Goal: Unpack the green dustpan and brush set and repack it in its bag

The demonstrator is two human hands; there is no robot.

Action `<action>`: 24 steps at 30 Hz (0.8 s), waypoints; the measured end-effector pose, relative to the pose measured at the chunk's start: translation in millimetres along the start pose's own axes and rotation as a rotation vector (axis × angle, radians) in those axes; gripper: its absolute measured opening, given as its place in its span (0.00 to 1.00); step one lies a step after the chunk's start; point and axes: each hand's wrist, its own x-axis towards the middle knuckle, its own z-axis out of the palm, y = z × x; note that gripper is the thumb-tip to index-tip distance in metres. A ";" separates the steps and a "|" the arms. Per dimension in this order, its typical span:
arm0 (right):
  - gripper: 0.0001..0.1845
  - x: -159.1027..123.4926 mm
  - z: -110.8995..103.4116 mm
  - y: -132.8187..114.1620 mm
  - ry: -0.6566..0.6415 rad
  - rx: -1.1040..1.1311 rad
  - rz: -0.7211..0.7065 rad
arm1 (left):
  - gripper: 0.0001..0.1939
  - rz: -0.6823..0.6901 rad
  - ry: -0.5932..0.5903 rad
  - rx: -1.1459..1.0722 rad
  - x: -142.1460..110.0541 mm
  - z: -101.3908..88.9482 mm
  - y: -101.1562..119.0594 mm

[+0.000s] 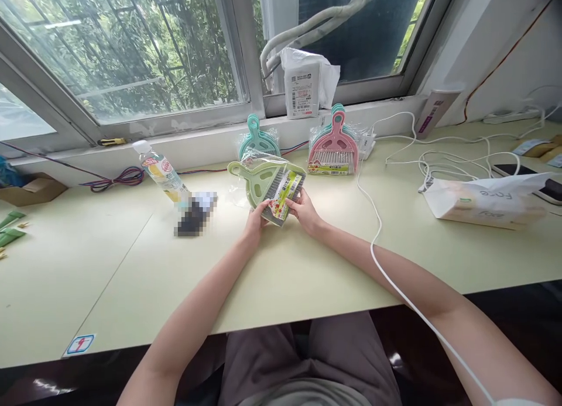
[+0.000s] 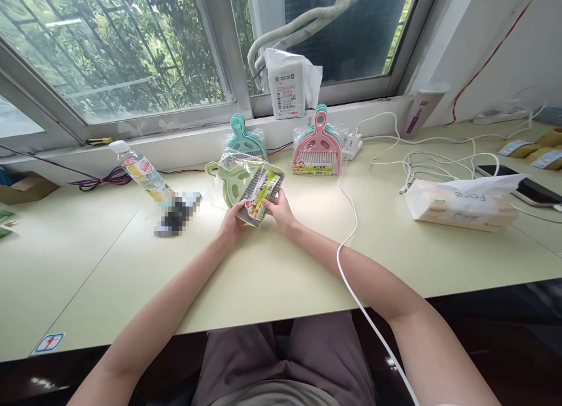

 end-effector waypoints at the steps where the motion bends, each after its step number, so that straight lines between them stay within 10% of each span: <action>1: 0.25 1.1 -0.8 -1.5 0.013 -0.001 -0.012 | 0.20 -0.005 -0.045 0.027 -1.5 1.9 -2.1; 12: 0.24 -3.3 3.8 -8.8 0.041 0.028 -0.047 | 0.28 0.159 -0.143 0.060 -7.6 5.1 -0.5; 19: 0.21 0.9 -2.4 -13.5 0.102 -0.035 -0.062 | 0.32 -0.013 -0.421 0.240 -16.4 12.2 -8.6; 24: 0.22 0.8 -1.0 -11.9 0.105 0.003 -0.069 | 0.29 0.074 -0.231 0.075 -7.3 11.0 -10.1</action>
